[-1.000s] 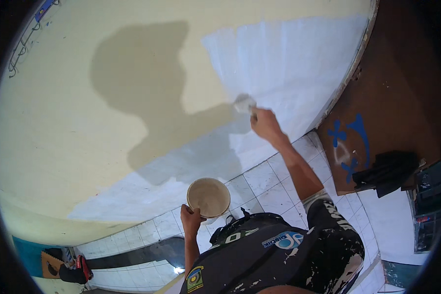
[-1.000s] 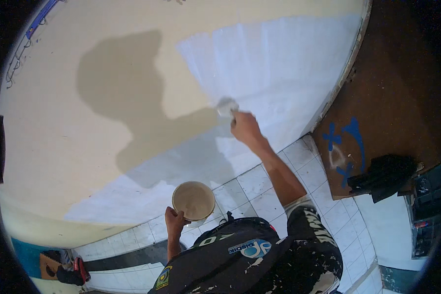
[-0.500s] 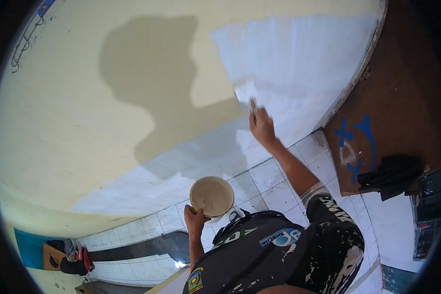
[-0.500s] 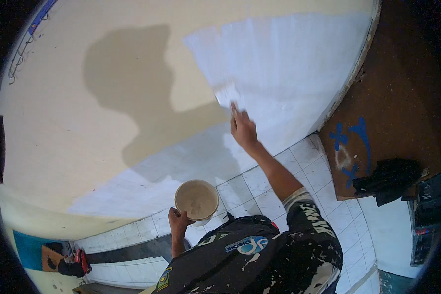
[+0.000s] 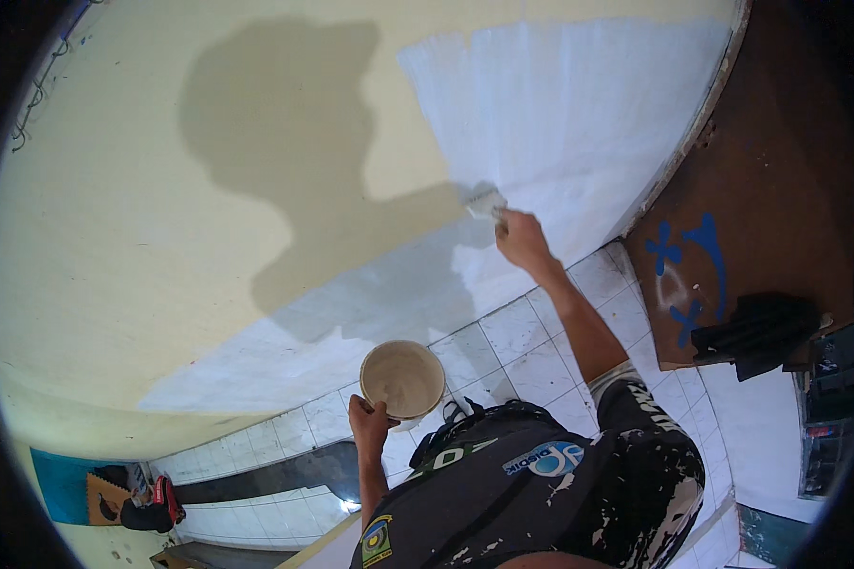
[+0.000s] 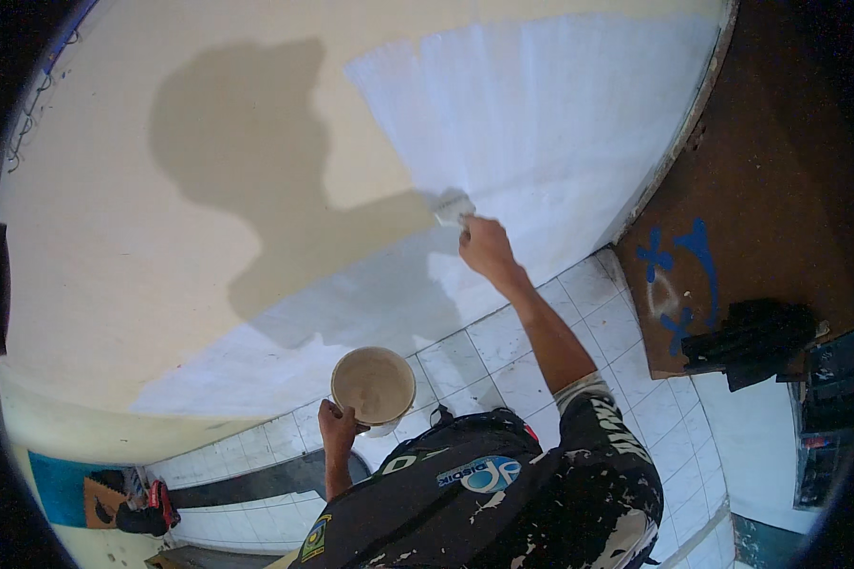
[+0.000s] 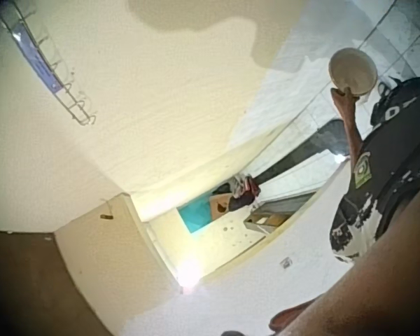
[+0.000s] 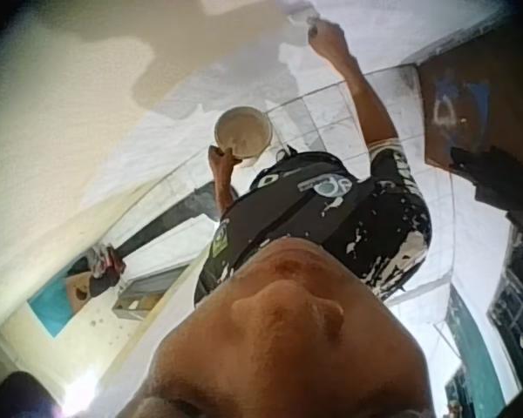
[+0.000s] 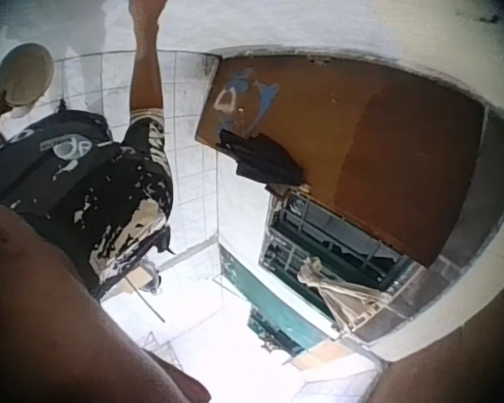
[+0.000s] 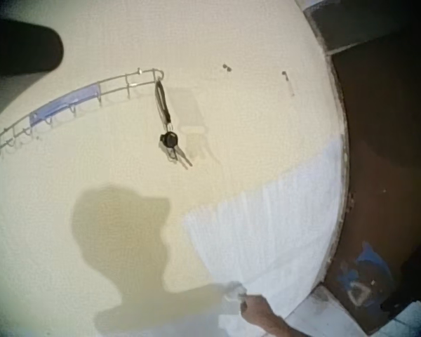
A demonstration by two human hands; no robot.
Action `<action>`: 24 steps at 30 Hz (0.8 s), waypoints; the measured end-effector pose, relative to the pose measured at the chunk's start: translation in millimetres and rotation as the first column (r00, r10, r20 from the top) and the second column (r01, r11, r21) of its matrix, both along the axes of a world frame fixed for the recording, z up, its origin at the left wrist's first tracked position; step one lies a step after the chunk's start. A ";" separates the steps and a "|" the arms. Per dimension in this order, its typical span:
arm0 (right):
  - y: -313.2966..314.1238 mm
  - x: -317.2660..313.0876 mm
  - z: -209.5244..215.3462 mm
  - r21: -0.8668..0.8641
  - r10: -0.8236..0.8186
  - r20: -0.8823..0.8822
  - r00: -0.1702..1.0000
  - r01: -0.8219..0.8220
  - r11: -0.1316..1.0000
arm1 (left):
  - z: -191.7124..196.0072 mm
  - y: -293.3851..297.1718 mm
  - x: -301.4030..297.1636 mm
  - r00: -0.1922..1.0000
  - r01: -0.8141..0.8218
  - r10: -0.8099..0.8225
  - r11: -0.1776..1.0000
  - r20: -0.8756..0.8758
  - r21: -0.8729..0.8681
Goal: Painting a wall with white paint using a brush.
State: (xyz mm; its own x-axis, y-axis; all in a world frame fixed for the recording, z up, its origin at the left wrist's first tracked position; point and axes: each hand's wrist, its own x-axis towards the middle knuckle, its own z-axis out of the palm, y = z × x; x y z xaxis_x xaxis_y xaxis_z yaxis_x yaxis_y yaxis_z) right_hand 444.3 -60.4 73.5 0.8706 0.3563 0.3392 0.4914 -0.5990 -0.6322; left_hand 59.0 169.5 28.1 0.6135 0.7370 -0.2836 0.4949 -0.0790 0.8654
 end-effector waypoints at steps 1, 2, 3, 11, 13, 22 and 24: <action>-3.0 -8.7 44.9 0.061 0.022 -0.032 0.999 -0.020 0.998 | -2.4 1.8 0.0 1.000 0.000 0.000 1.000 0.001 -0.002; -4.0 -18.3 86.4 0.122 0.048 -0.064 0.997 -0.040 0.992 | -8.9 4.9 0.0 1.000 -0.003 0.003 1.000 0.019 0.009; -5.6 -24.7 121.6 0.165 0.045 0.016 0.999 -0.047 0.985 | -13.0 5.8 0.1 0.999 -0.004 0.003 1.000 0.038 0.018; 1.2 -25.7 279.1 0.411 -0.117 0.466 0.877 -0.098 0.906 | -24.8 13.2 14.6 0.996 0.082 -0.083 0.997 0.025 0.006; -1.4 1.7 242.7 0.383 -0.127 0.463 0.877 -0.069 0.921 | -29.4 12.5 15.7 0.994 0.110 -0.110 0.993 0.001 0.050; -13.0 -2.4 -75.1 0.126 -0.072 0.173 0.982 0.050 0.991 | -29.5 8.2 6.0 1.000 -0.004 0.005 0.999 0.031 -0.039; -20.9 -16.5 -113.9 0.031 -0.067 0.065 0.996 0.066 0.997 | -27.5 9.0 6.2 1.000 0.008 -0.008 0.999 0.025 -0.033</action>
